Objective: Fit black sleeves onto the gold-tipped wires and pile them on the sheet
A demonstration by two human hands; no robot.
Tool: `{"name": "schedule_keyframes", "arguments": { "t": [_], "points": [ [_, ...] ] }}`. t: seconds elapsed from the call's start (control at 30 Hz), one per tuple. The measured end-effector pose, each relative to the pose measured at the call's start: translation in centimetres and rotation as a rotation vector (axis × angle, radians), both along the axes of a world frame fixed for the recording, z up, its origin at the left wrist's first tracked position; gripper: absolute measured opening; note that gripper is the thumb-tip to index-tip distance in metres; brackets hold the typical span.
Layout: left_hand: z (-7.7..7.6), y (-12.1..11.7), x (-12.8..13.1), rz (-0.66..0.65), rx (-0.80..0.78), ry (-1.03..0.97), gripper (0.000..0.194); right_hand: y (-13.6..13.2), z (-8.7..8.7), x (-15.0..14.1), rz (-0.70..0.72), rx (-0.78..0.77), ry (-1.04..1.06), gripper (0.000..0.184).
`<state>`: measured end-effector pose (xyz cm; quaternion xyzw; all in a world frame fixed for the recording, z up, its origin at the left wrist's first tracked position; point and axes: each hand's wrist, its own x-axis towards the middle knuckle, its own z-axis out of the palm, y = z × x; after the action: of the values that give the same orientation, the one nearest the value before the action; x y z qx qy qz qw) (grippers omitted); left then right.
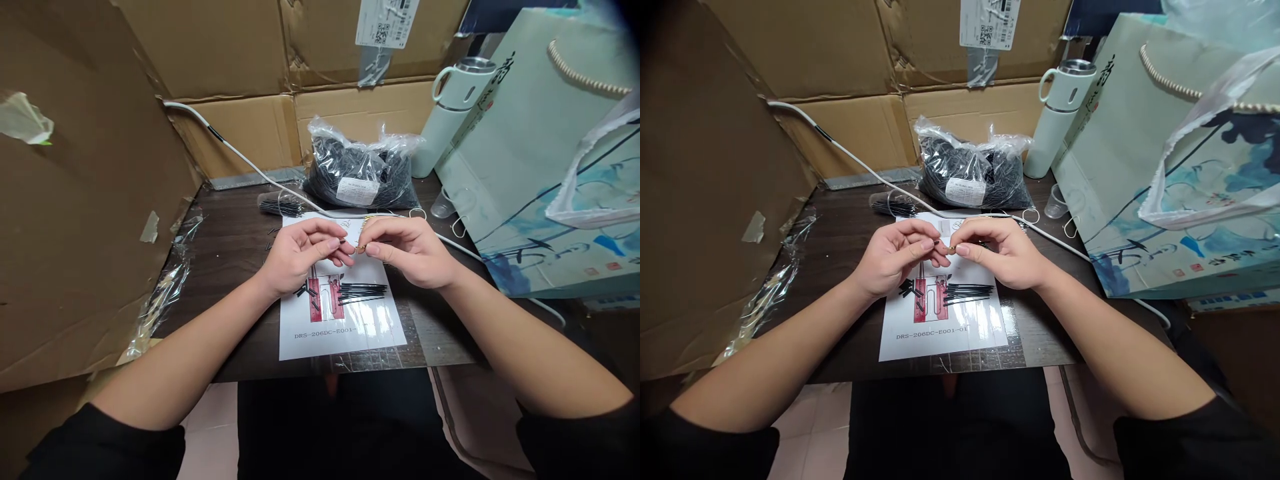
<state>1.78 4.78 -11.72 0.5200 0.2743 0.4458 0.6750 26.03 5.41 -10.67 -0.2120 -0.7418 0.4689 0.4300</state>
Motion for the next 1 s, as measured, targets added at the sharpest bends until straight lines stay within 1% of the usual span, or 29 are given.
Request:
{"name": "schedule_keyframes", "arguments": {
  "t": [0.1, 0.17, 0.27, 0.33, 0.43, 0.53, 0.73, 0.87, 1.0],
  "points": [
    [0.11, 0.02, 0.01, -0.012, -0.1, 0.0, 0.03, 0.0, -0.3, -0.05, -0.051, -0.042, 0.011, 0.012],
    [0.17, 0.06, -0.02, -0.025, -0.163, -0.012, 0.029, 0.04, -0.52, -0.1, -0.101, -0.08, 0.009, 0.013],
    [0.2, 0.16, -0.1, -0.027, -0.231, -0.03, 0.026, 0.11, -0.74, -0.16, -0.156, -0.127, -0.011, 0.018],
    [0.21, 0.25, -0.12, -0.013, -0.263, -0.031, 0.023, 0.13, -0.8, -0.17, -0.169, -0.147, -0.02, 0.022],
    [0.2, 0.35, -0.09, 0.0, -0.298, -0.033, 0.02, 0.11, -0.76, -0.17, -0.17, -0.155, -0.021, 0.023],
    [0.14, 0.39, -0.07, -0.005, -0.316, -0.043, 0.019, 0.1, -0.64, -0.2, -0.167, -0.153, -0.023, 0.02],
    [0.15, 0.37, -0.06, -0.019, -0.329, -0.047, 0.028, 0.08, -0.49, -0.29, -0.185, -0.114, -0.054, 0.02],
    [0.29, 0.31, 0.09, 0.002, -0.298, -0.041, 0.024, -0.11, -0.41, -0.3, -0.231, -0.046, -0.128, 0.021],
    [0.27, 0.32, 0.17, 0.024, -0.289, -0.051, 0.023, -0.36, -0.25, -0.31, -0.253, 0.022, -0.186, 0.017]
  ]
}}
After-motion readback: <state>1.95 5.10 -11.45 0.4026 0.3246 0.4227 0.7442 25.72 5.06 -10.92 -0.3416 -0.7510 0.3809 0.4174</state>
